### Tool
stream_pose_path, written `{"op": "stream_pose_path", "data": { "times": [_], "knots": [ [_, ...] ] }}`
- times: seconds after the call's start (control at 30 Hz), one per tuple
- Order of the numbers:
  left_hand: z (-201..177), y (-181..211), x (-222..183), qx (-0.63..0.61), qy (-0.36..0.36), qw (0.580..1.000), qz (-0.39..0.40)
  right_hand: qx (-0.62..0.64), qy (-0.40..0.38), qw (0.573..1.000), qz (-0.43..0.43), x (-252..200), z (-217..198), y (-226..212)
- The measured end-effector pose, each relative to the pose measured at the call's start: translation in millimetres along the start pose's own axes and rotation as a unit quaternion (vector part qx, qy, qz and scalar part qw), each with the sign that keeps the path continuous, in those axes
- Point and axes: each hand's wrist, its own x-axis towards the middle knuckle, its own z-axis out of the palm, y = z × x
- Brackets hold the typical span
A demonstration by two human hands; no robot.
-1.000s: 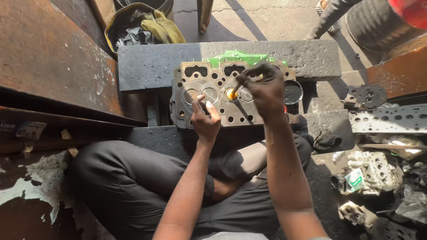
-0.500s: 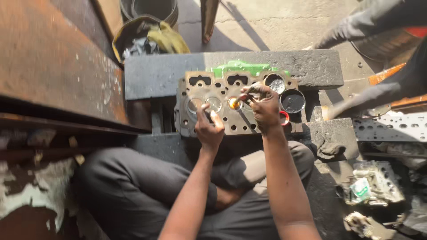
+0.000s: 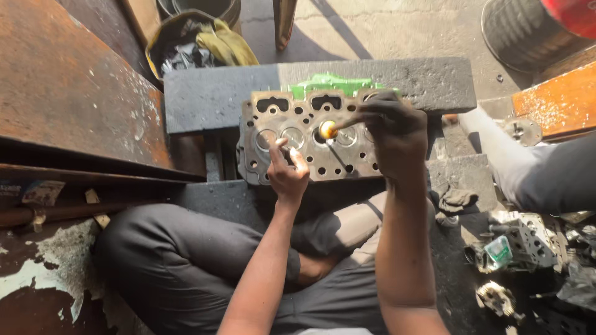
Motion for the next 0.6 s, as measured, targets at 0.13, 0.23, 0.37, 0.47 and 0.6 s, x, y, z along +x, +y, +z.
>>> {"op": "stream_pose_path", "data": {
  "times": [0.13, 0.23, 0.37, 0.47, 0.6],
  "knots": [
    [1.7, -0.6, -3.0, -0.003, -0.013, 1.000, -0.019, -0.123, 0.052, 0.969, 0.206, 2.8, -6.7, 5.0],
    [1.0, -4.3, 3.2, 0.014, 0.010, 0.999, 0.039, 0.075, -0.031, 0.996, 0.027, 10.0, 0.7, 12.9],
    [0.9, 1.5, 0.5, 0.045, 0.036, 0.994, 0.089, -0.127, 0.074, 0.980, 0.134, -8.4, 12.2, 5.7],
    [5.1, -2.4, 4.0, 0.080, 0.030, 0.987, 0.133, -0.065, 0.124, 0.984, 0.111, -13.9, 13.4, 2.0],
    [4.1, -5.2, -4.6, 0.041, 0.013, 0.998, 0.050, -0.147, 0.042, 0.985, 0.080, -17.7, 2.3, 5.6]
  ]
}}
